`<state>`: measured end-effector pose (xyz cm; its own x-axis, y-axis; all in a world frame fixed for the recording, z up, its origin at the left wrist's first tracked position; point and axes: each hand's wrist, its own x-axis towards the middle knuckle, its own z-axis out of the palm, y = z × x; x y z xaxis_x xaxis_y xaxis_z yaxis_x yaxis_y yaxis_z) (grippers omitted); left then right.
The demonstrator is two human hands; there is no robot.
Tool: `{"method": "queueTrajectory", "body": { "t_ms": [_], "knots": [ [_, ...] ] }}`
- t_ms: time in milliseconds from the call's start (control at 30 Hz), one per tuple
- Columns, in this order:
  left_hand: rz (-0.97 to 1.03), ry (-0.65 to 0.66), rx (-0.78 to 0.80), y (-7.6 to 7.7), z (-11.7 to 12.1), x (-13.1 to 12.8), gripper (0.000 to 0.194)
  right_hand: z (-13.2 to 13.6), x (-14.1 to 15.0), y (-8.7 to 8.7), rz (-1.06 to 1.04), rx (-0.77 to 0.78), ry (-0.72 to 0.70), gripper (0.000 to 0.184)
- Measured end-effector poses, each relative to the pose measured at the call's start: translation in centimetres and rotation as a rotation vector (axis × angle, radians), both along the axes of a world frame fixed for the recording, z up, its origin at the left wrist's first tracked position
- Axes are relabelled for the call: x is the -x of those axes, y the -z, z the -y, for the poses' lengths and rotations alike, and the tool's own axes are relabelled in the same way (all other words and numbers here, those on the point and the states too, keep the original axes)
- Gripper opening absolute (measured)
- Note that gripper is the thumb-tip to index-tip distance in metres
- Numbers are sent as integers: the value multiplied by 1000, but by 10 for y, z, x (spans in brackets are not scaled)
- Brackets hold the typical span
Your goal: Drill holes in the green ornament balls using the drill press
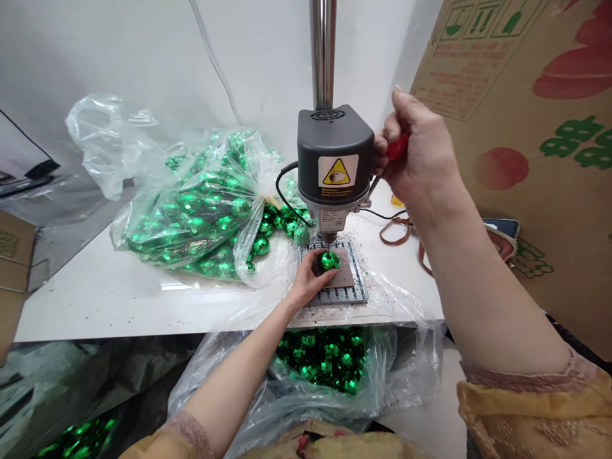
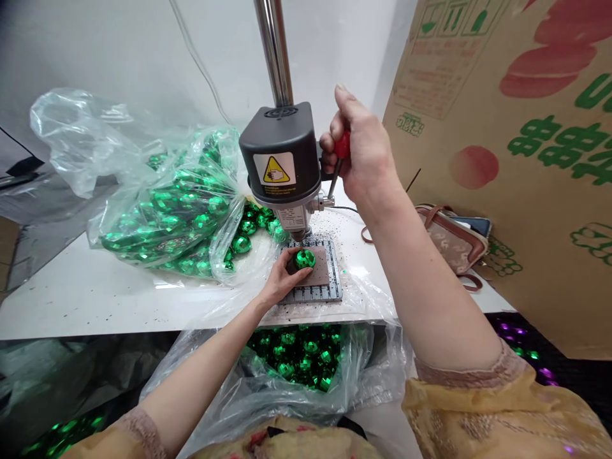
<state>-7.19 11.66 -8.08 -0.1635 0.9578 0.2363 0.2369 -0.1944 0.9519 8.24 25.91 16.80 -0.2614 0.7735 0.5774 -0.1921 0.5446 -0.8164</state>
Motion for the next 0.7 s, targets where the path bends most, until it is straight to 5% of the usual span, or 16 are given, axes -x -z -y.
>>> {"method": "queueTrajectory", "body": {
  "t_ms": [67, 133, 267, 433, 700],
  "knots": [
    [5, 4, 0, -1, 0, 0, 57, 19, 4, -12, -104, 482, -15, 61],
    [17, 9, 1, -2, 0, 0, 56, 37, 7, -19, -215, 558, 39, 64],
    [26, 14, 10, -2, 1, 0, 56, 57, 9, -11, -291, 442, 62, 69],
    [23, 33, 2, 1, 1, 1, 56, 75, 1, 18, -345, 111, 51, 68],
    [17, 28, 8, 1, 2, 1, 57, 75, 2, 45, -474, -166, 96, 69]
  ]
}}
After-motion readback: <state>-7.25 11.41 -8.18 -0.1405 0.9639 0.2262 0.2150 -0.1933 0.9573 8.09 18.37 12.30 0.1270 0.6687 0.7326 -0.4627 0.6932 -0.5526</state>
